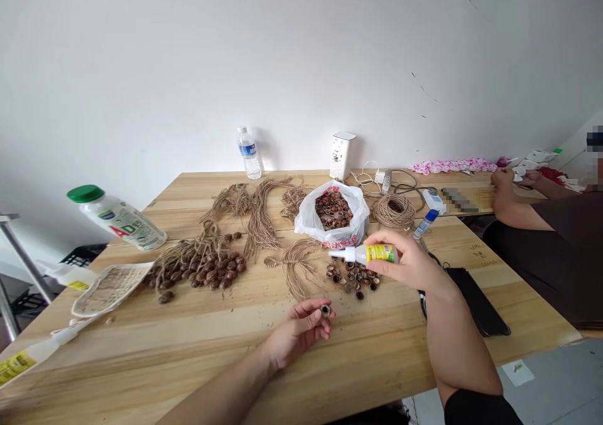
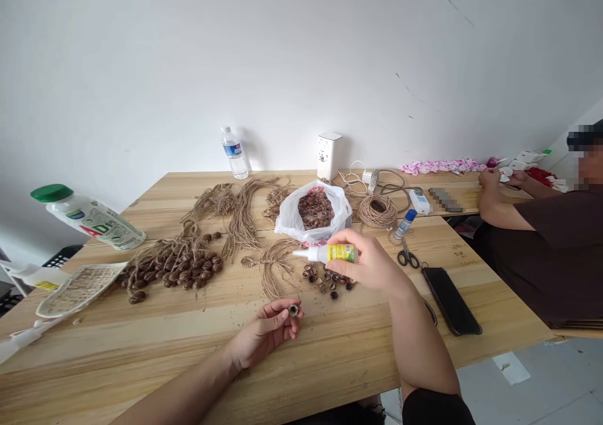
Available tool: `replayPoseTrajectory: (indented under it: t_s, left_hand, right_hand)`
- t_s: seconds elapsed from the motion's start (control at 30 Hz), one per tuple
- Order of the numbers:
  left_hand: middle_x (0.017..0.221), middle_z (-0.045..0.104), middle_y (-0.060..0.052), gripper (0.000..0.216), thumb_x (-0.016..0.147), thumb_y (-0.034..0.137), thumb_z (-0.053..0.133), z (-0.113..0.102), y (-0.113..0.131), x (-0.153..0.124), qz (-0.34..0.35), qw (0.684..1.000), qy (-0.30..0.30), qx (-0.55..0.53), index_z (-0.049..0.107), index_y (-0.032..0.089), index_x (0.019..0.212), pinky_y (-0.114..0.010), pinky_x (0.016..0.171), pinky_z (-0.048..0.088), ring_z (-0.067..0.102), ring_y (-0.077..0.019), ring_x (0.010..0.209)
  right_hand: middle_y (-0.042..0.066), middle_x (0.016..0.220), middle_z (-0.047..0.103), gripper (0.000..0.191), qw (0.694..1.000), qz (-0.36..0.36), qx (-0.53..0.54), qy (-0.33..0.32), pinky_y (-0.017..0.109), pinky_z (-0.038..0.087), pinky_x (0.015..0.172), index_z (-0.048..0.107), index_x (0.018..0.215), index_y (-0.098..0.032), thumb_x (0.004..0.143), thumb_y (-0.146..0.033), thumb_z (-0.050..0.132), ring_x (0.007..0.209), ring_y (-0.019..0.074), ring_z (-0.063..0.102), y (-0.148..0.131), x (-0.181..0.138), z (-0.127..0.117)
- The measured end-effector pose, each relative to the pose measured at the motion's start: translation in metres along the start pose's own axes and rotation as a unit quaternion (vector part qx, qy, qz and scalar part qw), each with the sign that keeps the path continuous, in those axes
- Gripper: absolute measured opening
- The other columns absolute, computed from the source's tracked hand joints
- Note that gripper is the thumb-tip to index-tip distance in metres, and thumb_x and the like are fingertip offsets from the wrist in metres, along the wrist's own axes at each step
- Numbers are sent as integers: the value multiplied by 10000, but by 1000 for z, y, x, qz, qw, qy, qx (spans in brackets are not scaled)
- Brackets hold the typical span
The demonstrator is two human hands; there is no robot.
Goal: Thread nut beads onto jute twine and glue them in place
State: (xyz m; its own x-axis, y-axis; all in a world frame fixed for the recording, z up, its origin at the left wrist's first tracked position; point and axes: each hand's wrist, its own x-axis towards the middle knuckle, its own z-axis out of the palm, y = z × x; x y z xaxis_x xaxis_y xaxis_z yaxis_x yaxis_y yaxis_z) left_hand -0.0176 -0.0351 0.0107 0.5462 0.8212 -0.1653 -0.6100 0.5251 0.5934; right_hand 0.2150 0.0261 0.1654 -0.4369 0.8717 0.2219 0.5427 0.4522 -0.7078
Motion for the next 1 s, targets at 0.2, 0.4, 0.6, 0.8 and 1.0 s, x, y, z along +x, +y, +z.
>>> replayPoseTrajectory:
  t_s: [0.2, 0.4, 0.6, 0.8, 1.0]
  left_hand:
    - [886, 667, -88, 229, 784, 194, 640, -4, -1, -1, 2, 1000, -5, -9, 665, 169, 1010, -292, 641, 434, 597, -131, 654]
    - [896, 663, -86, 261, 777, 195, 646, -6, -2, 1, 6, 1000, -2, -4, 659, 171, 1037, -280, 622, 421, 582, -123, 631]
    - [804, 673, -67, 251, 744, 210, 684, -5, -2, 0, 4, 1000, 10, -9, 676, 177, 993, -258, 590, 396, 574, -119, 584]
    - [742, 661, -50, 215, 717, 218, 711, -6, -2, 1, 0, 1000, 20, -5, 692, 152, 922, -244, 576, 381, 558, -104, 553]
    - [802, 670, -69, 158, 739, 228, 690, -6, -2, 1, -4, 1000, 19, 10, 697, 132, 865, -238, 565, 372, 548, -89, 538]
  right_hand:
    - [20, 933, 643, 292, 990, -12, -71, -118, 239, 409, 670, 612, 992, -208, 751, -356, 680, 773, 152, 568, -14, -2, 21]
    - [25, 952, 621, 257, 981, -32, -88, -170, 255, 406, 749, 599, 958, -204, 754, -338, 680, 860, 170, 569, -14, -5, 34]
    - [21, 931, 597, 257, 977, -41, -93, -186, 252, 402, 721, 591, 949, -206, 735, -287, 705, 817, 161, 557, -20, -9, 44]
    - [10, 845, 597, 333, 992, -39, 36, -112, 239, 402, 667, 585, 914, -192, 687, -382, 738, 763, 149, 533, -13, 2, 68]
    - [29, 908, 624, 393, 961, 11, 215, -176, 205, 406, 579, 542, 965, -178, 697, -394, 730, 734, 128, 565, -4, 12, 77]
